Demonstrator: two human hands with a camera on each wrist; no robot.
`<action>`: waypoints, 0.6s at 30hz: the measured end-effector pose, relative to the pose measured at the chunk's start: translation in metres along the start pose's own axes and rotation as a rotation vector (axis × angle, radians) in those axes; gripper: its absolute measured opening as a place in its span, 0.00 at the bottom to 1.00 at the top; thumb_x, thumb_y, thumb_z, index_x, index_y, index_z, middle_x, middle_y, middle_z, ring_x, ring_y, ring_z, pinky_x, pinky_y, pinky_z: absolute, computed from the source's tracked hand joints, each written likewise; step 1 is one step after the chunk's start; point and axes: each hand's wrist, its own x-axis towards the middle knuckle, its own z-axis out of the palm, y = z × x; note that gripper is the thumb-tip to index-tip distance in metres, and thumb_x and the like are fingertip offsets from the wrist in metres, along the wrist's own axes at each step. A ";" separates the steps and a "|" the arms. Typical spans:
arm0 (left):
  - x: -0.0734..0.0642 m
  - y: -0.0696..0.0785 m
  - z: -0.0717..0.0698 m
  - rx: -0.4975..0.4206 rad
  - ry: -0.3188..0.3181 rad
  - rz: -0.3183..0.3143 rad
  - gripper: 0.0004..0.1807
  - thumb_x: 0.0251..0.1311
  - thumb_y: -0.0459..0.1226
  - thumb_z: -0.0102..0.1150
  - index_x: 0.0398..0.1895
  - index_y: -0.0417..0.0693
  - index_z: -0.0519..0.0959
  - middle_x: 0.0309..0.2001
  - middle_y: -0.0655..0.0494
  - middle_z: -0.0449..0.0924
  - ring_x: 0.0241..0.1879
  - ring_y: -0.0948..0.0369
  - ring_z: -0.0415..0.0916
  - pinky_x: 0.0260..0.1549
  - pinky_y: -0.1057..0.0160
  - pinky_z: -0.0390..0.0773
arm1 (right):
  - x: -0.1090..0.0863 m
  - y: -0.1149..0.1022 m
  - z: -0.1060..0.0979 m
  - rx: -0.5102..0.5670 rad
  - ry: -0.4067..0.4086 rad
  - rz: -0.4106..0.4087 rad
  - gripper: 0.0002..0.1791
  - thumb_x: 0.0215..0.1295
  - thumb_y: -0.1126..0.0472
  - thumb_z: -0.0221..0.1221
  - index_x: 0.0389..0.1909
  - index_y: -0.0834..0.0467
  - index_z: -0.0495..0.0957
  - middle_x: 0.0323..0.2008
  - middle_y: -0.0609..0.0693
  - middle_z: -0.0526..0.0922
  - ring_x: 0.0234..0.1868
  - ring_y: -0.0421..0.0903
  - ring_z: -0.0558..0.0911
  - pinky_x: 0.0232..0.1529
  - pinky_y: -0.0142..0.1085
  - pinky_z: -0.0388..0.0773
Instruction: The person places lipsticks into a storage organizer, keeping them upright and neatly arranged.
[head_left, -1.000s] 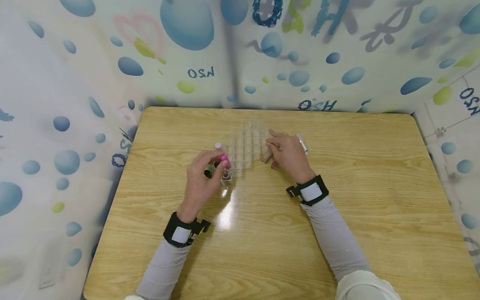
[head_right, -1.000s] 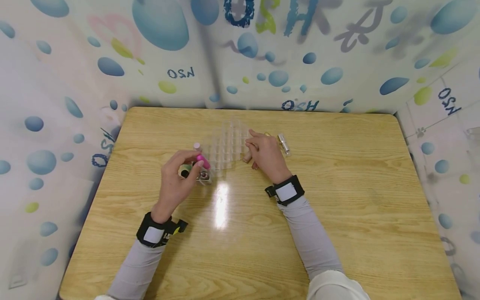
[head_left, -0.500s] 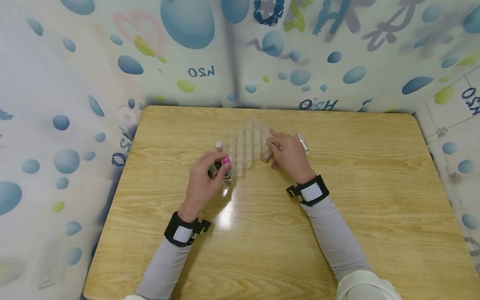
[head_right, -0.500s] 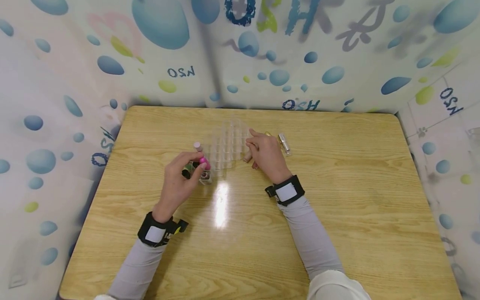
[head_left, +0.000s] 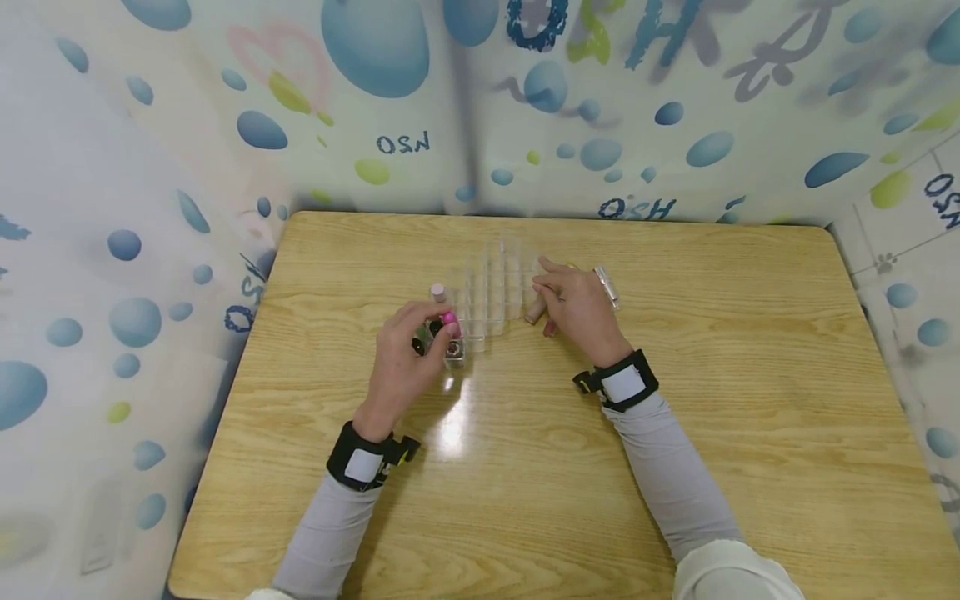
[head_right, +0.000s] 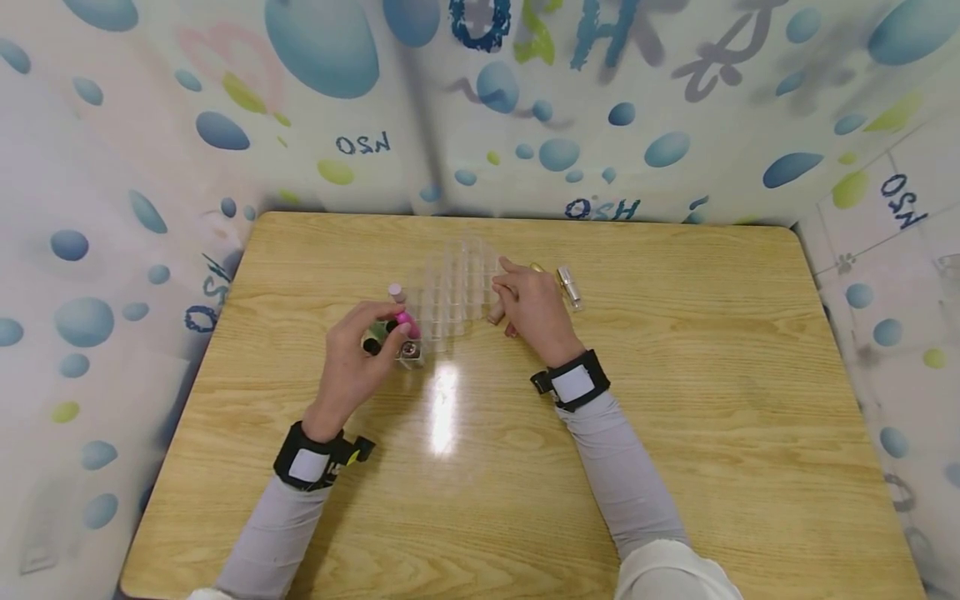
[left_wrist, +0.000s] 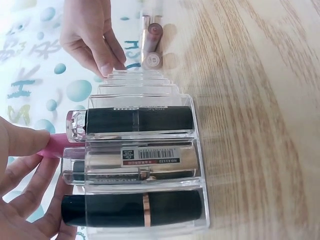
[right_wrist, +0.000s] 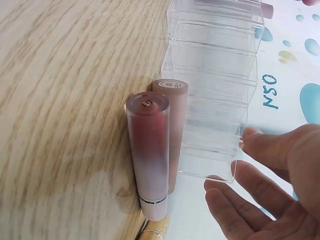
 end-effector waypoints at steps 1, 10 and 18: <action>0.000 0.000 0.000 0.001 -0.002 0.001 0.15 0.60 0.28 0.69 0.51 0.36 0.84 0.47 0.45 0.86 0.47 0.52 0.84 0.50 0.50 0.84 | 0.000 0.000 0.000 0.000 -0.001 0.002 0.14 0.71 0.62 0.64 0.52 0.64 0.88 0.67 0.59 0.78 0.50 0.55 0.87 0.62 0.50 0.79; -0.001 -0.005 0.001 0.009 -0.017 -0.002 0.15 0.60 0.27 0.69 0.51 0.37 0.84 0.48 0.45 0.86 0.49 0.52 0.83 0.54 0.52 0.83 | -0.001 0.000 0.000 -0.012 0.003 0.011 0.14 0.70 0.61 0.64 0.51 0.63 0.88 0.67 0.57 0.79 0.62 0.57 0.82 0.62 0.50 0.79; -0.001 -0.007 0.002 0.026 -0.029 0.013 0.14 0.61 0.29 0.69 0.49 0.36 0.84 0.46 0.46 0.87 0.47 0.53 0.83 0.53 0.53 0.82 | 0.000 0.002 0.002 -0.029 0.017 0.006 0.14 0.70 0.61 0.65 0.51 0.63 0.89 0.66 0.56 0.79 0.64 0.56 0.80 0.62 0.50 0.79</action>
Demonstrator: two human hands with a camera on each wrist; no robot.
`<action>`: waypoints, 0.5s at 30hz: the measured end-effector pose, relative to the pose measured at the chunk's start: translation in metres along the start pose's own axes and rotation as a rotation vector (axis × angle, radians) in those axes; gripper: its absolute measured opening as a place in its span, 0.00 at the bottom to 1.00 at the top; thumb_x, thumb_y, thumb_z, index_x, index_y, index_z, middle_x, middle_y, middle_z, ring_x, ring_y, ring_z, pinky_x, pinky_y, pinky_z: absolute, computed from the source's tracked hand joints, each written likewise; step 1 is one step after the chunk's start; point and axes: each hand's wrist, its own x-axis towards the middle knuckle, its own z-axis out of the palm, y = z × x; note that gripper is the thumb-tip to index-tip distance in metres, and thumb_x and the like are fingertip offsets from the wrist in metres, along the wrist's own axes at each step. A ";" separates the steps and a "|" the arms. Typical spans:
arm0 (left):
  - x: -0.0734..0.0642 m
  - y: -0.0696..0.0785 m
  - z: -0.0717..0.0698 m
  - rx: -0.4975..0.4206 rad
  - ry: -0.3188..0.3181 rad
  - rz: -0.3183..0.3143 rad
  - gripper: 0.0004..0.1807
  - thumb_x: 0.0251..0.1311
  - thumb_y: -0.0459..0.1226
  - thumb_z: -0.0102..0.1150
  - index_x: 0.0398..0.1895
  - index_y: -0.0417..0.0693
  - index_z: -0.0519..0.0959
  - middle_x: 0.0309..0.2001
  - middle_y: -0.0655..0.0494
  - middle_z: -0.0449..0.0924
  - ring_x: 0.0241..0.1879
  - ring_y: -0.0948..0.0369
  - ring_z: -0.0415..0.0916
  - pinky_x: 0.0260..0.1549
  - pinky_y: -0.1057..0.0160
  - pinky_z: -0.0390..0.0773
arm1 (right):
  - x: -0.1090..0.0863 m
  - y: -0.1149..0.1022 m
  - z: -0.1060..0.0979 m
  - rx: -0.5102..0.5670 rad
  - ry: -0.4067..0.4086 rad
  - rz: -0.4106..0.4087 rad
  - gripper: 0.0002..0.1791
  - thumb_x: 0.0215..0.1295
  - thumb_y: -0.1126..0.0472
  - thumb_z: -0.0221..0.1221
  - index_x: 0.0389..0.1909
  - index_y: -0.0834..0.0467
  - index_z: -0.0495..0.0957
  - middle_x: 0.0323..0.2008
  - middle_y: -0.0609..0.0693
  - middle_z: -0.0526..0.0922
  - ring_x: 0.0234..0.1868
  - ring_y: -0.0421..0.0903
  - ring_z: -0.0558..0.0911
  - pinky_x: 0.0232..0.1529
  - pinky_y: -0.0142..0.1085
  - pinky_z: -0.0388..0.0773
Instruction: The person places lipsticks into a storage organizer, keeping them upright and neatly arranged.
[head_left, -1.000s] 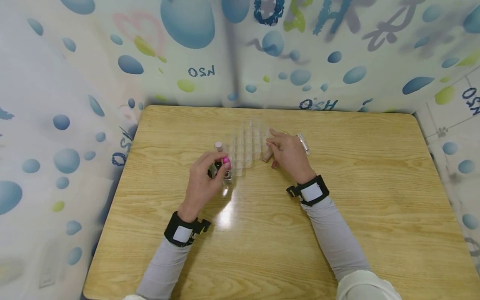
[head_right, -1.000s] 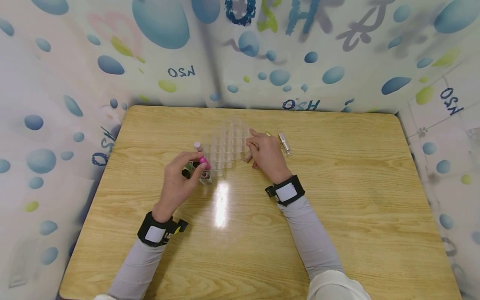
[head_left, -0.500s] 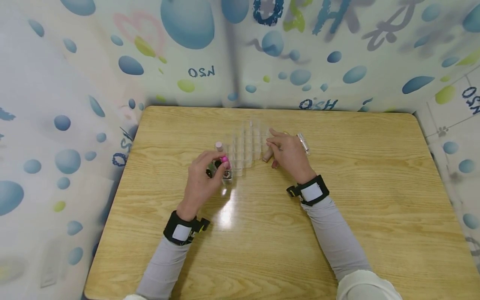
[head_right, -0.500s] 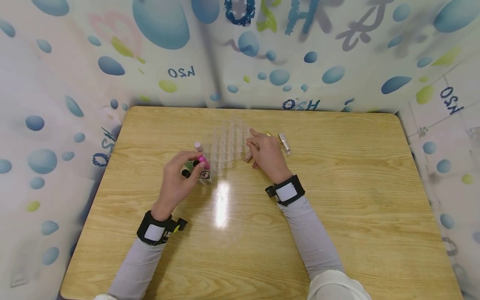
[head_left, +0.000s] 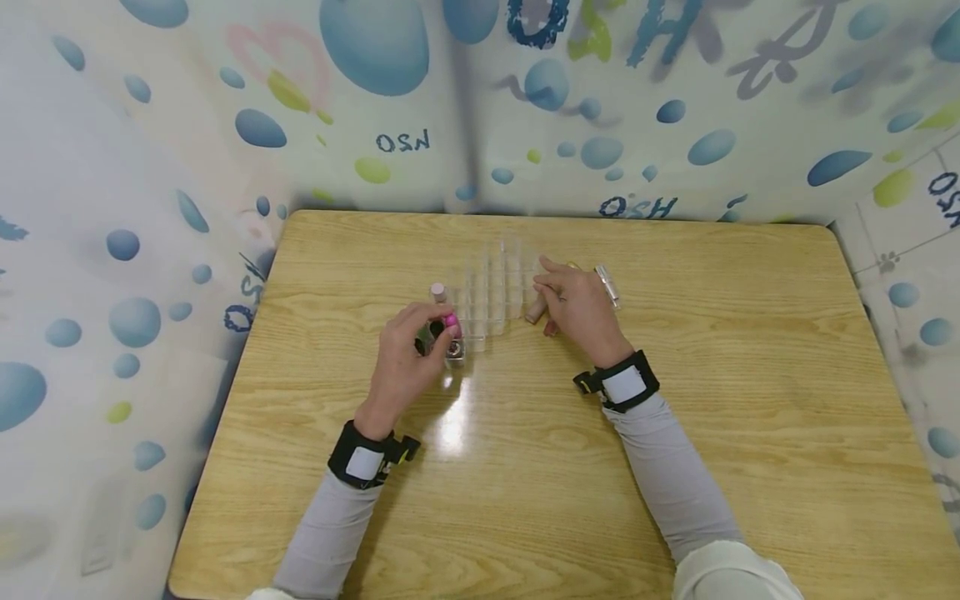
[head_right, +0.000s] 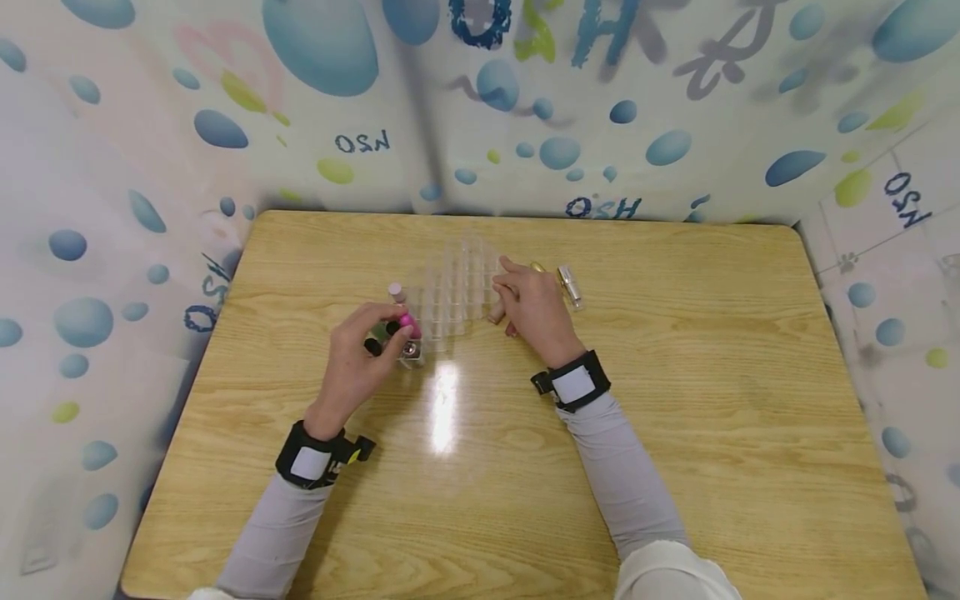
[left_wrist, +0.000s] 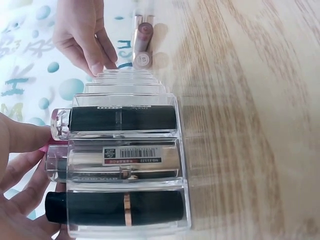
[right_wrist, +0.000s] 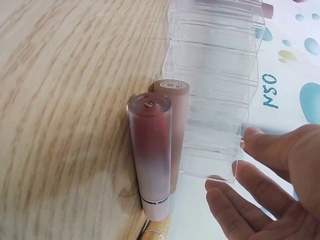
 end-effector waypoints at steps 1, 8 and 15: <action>0.000 -0.001 0.000 0.002 -0.003 0.003 0.13 0.61 0.30 0.69 0.49 0.36 0.84 0.46 0.46 0.87 0.47 0.53 0.83 0.52 0.54 0.82 | 0.000 0.000 0.000 -0.001 0.000 0.001 0.14 0.70 0.61 0.65 0.51 0.63 0.89 0.66 0.56 0.79 0.64 0.56 0.80 0.62 0.50 0.79; -0.001 -0.005 0.001 0.001 -0.013 0.010 0.13 0.61 0.29 0.69 0.49 0.37 0.85 0.45 0.45 0.87 0.47 0.53 0.83 0.51 0.53 0.82 | -0.001 -0.003 -0.001 -0.007 0.001 -0.006 0.14 0.70 0.61 0.64 0.50 0.63 0.89 0.66 0.57 0.79 0.62 0.57 0.82 0.58 0.50 0.82; -0.001 -0.007 0.002 0.001 -0.025 0.008 0.14 0.61 0.29 0.69 0.50 0.37 0.85 0.45 0.46 0.87 0.46 0.53 0.83 0.49 0.52 0.82 | -0.001 -0.004 -0.002 0.000 -0.003 -0.001 0.14 0.70 0.62 0.64 0.51 0.64 0.88 0.66 0.57 0.79 0.61 0.58 0.82 0.58 0.50 0.82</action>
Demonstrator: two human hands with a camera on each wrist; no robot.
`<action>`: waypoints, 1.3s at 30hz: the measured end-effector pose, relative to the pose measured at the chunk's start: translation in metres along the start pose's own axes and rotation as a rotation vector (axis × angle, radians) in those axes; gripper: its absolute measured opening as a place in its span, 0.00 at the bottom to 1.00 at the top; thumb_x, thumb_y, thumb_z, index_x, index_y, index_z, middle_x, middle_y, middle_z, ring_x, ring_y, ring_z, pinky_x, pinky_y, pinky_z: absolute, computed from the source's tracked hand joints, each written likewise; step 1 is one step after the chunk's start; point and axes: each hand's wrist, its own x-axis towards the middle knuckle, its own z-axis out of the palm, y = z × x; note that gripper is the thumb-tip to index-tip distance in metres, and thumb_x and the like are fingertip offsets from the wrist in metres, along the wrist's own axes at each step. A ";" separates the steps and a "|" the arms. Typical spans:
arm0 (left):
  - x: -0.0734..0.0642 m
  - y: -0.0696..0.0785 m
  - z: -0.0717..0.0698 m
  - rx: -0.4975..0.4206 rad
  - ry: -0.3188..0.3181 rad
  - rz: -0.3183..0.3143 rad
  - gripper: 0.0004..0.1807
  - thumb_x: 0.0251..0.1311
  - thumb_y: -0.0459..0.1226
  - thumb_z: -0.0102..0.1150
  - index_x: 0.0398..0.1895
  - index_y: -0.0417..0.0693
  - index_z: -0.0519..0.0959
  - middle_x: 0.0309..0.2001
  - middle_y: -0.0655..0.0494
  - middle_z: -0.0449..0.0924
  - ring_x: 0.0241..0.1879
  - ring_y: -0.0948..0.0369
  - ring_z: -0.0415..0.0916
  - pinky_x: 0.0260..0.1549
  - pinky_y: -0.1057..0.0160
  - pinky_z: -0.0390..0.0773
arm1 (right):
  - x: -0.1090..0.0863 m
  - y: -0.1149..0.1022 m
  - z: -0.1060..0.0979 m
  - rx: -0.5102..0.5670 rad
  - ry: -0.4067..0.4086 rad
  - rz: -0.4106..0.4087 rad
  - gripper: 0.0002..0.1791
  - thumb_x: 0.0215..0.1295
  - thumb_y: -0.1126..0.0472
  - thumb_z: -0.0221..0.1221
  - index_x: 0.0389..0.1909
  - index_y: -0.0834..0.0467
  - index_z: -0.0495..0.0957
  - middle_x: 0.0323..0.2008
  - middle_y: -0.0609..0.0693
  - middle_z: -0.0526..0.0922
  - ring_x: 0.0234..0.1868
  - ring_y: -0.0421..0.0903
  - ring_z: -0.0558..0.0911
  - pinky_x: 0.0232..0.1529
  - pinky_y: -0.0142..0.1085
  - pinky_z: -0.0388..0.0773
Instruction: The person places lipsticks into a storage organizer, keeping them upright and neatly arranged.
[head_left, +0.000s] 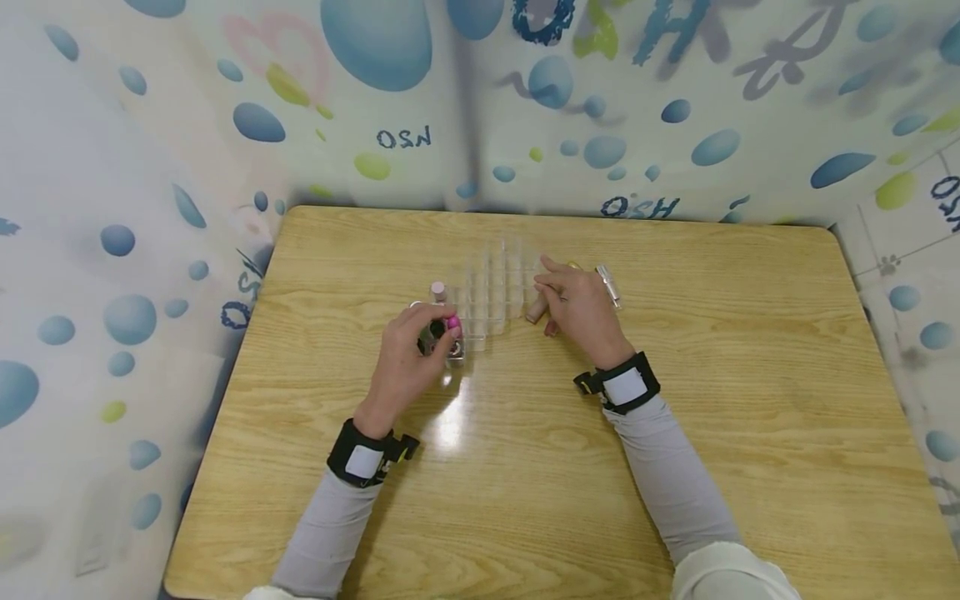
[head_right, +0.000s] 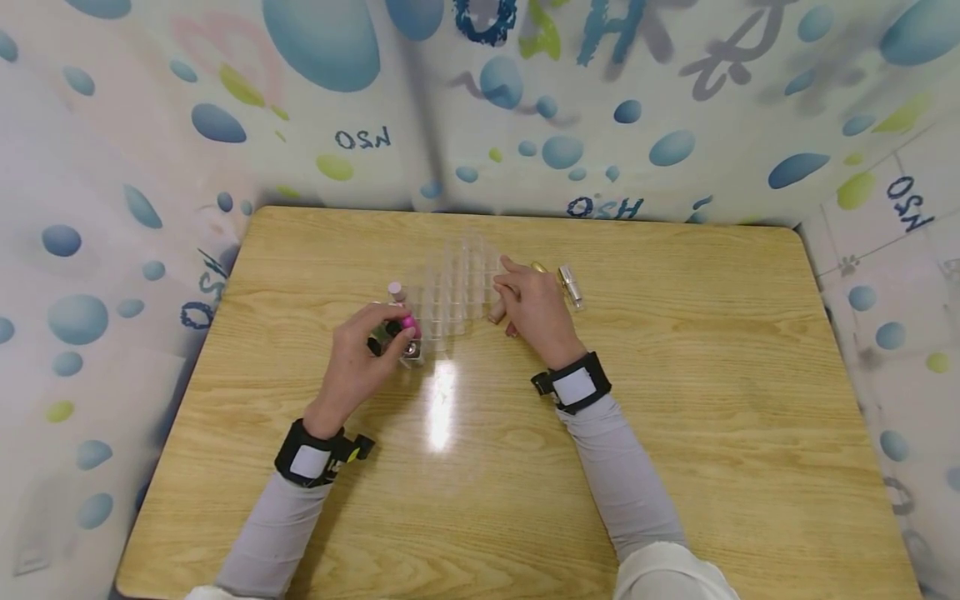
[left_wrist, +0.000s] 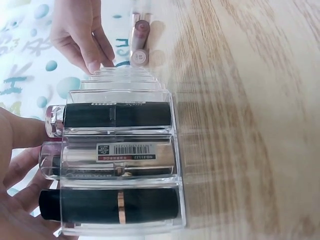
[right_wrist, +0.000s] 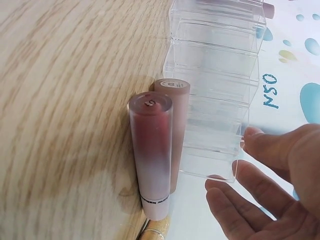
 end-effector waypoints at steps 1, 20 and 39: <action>0.000 0.000 0.000 0.003 -0.001 -0.001 0.14 0.61 0.29 0.69 0.50 0.37 0.85 0.45 0.46 0.87 0.46 0.54 0.83 0.49 0.52 0.82 | 0.000 0.000 0.000 -0.003 -0.002 0.001 0.14 0.70 0.61 0.64 0.51 0.63 0.88 0.66 0.57 0.79 0.61 0.58 0.82 0.58 0.50 0.82; 0.000 0.000 0.001 0.012 0.010 -0.007 0.13 0.61 0.30 0.69 0.48 0.36 0.85 0.45 0.44 0.87 0.47 0.53 0.83 0.52 0.53 0.81 | 0.000 0.001 0.000 0.012 -0.003 -0.003 0.14 0.70 0.62 0.64 0.51 0.64 0.88 0.66 0.57 0.79 0.59 0.58 0.84 0.60 0.50 0.81; 0.010 0.018 0.005 0.060 0.009 0.055 0.11 0.61 0.29 0.68 0.47 0.38 0.85 0.43 0.45 0.87 0.43 0.50 0.82 0.46 0.50 0.78 | 0.000 0.000 -0.004 0.044 -0.042 0.004 0.15 0.71 0.62 0.63 0.53 0.66 0.87 0.69 0.58 0.77 0.43 0.55 0.89 0.54 0.49 0.83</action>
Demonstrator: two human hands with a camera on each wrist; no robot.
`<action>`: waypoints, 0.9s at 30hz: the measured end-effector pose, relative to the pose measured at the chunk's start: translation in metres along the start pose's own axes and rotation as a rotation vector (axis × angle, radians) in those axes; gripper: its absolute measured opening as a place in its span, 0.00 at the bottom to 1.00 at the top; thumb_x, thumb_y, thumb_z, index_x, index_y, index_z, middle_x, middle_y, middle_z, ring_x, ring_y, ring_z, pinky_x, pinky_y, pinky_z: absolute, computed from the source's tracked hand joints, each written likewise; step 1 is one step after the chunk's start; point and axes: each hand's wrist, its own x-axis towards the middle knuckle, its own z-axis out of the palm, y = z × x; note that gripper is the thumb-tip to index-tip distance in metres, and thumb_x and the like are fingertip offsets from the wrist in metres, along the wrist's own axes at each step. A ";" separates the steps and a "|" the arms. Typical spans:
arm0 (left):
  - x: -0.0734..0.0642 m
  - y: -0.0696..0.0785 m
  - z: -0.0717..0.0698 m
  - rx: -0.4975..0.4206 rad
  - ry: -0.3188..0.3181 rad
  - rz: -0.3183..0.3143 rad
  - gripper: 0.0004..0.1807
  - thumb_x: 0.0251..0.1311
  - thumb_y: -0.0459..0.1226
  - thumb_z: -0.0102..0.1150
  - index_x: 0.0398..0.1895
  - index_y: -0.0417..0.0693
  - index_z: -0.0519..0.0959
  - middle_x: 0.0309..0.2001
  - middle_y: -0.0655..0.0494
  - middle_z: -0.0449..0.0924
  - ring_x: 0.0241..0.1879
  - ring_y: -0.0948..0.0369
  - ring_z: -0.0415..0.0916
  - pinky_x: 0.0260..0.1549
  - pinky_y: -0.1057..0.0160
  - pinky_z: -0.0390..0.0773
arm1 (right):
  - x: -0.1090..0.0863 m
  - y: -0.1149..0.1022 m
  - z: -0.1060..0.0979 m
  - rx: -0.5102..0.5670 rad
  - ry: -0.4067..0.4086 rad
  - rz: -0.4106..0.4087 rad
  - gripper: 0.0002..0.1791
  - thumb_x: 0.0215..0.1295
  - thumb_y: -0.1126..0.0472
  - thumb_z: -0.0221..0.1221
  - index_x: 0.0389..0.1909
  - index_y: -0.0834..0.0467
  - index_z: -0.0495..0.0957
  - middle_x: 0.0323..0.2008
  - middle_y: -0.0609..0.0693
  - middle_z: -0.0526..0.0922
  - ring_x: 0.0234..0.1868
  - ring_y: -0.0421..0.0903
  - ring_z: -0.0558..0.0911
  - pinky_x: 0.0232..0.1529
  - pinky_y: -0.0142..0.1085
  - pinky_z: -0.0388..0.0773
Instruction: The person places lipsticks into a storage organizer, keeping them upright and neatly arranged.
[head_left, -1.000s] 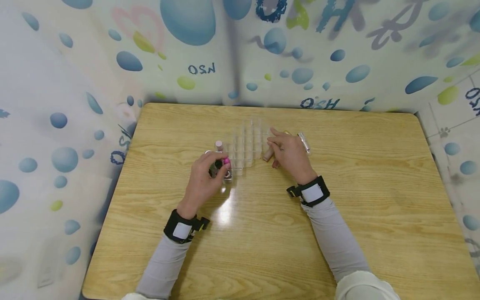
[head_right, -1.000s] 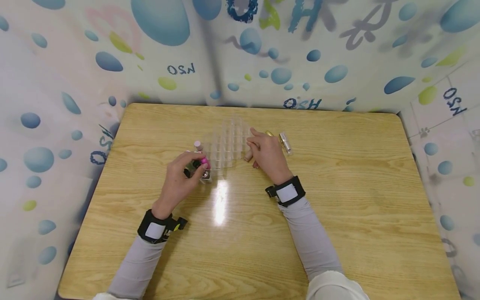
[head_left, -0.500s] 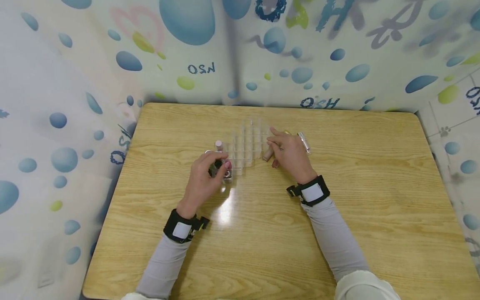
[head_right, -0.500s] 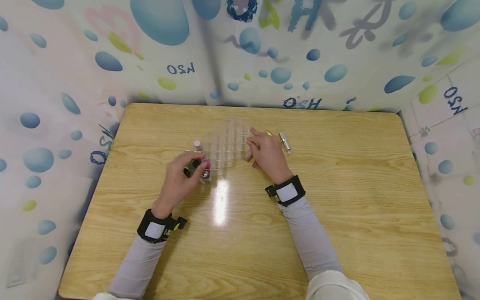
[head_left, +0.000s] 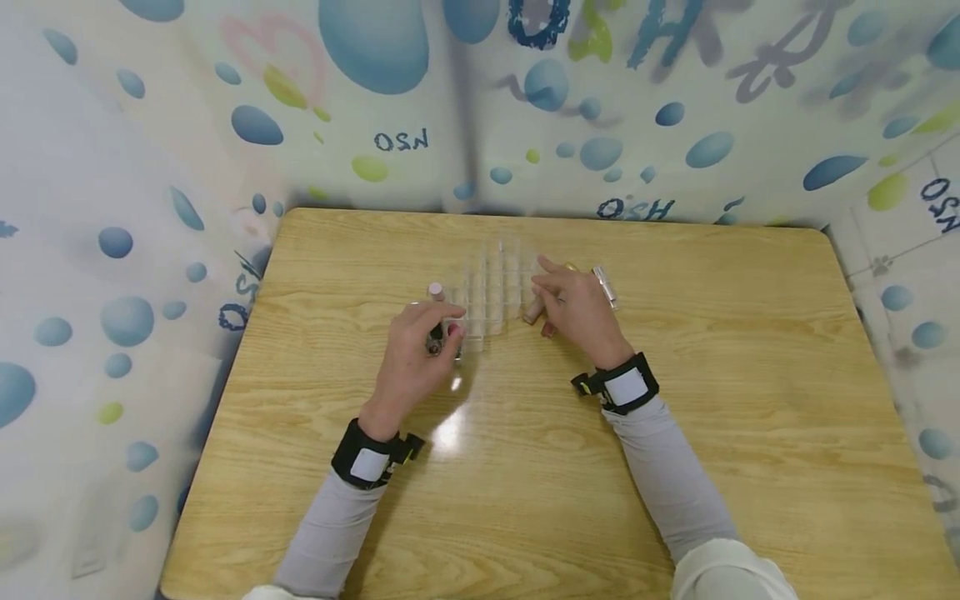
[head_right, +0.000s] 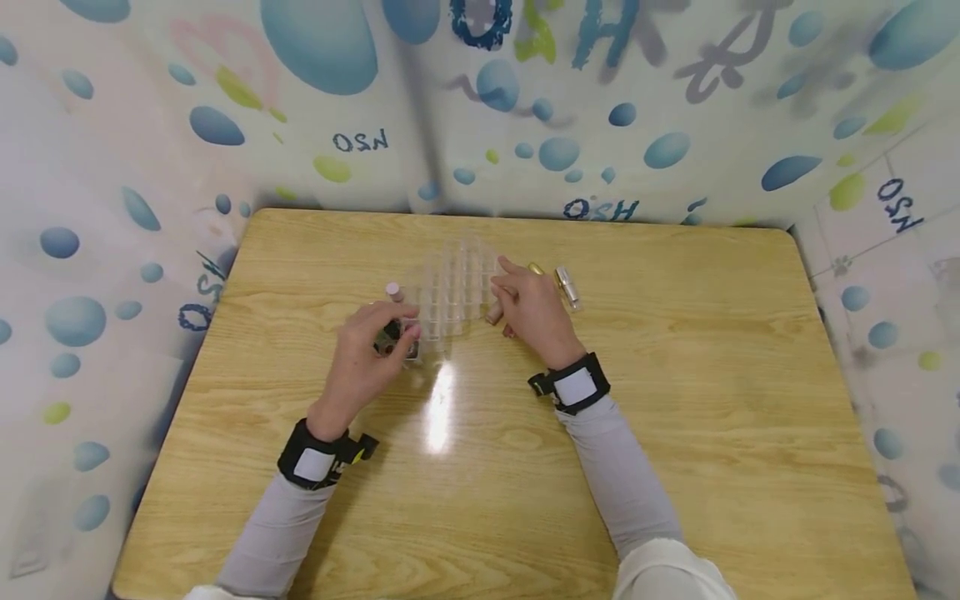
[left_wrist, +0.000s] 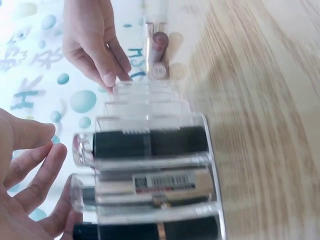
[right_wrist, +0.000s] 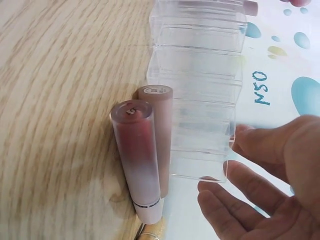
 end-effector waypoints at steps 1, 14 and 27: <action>0.001 0.002 0.001 0.005 -0.002 0.005 0.11 0.61 0.30 0.68 0.47 0.38 0.86 0.43 0.46 0.87 0.43 0.50 0.82 0.47 0.51 0.78 | -0.001 0.000 0.000 -0.003 -0.006 -0.005 0.15 0.71 0.63 0.63 0.54 0.66 0.86 0.69 0.59 0.76 0.44 0.55 0.89 0.55 0.49 0.83; -0.007 0.031 0.027 -0.026 -0.090 0.054 0.12 0.64 0.34 0.67 0.49 0.40 0.85 0.47 0.48 0.86 0.50 0.53 0.83 0.54 0.55 0.80 | -0.019 0.017 -0.012 -0.065 0.150 -0.025 0.21 0.70 0.64 0.63 0.61 0.66 0.82 0.69 0.62 0.75 0.67 0.60 0.76 0.63 0.55 0.76; -0.015 0.046 0.044 -0.082 -0.229 0.075 0.17 0.64 0.32 0.67 0.55 0.41 0.81 0.53 0.50 0.82 0.56 0.55 0.79 0.60 0.59 0.79 | -0.032 0.049 -0.037 -0.184 0.162 0.133 0.26 0.61 0.67 0.67 0.60 0.70 0.79 0.58 0.67 0.78 0.59 0.65 0.77 0.59 0.58 0.76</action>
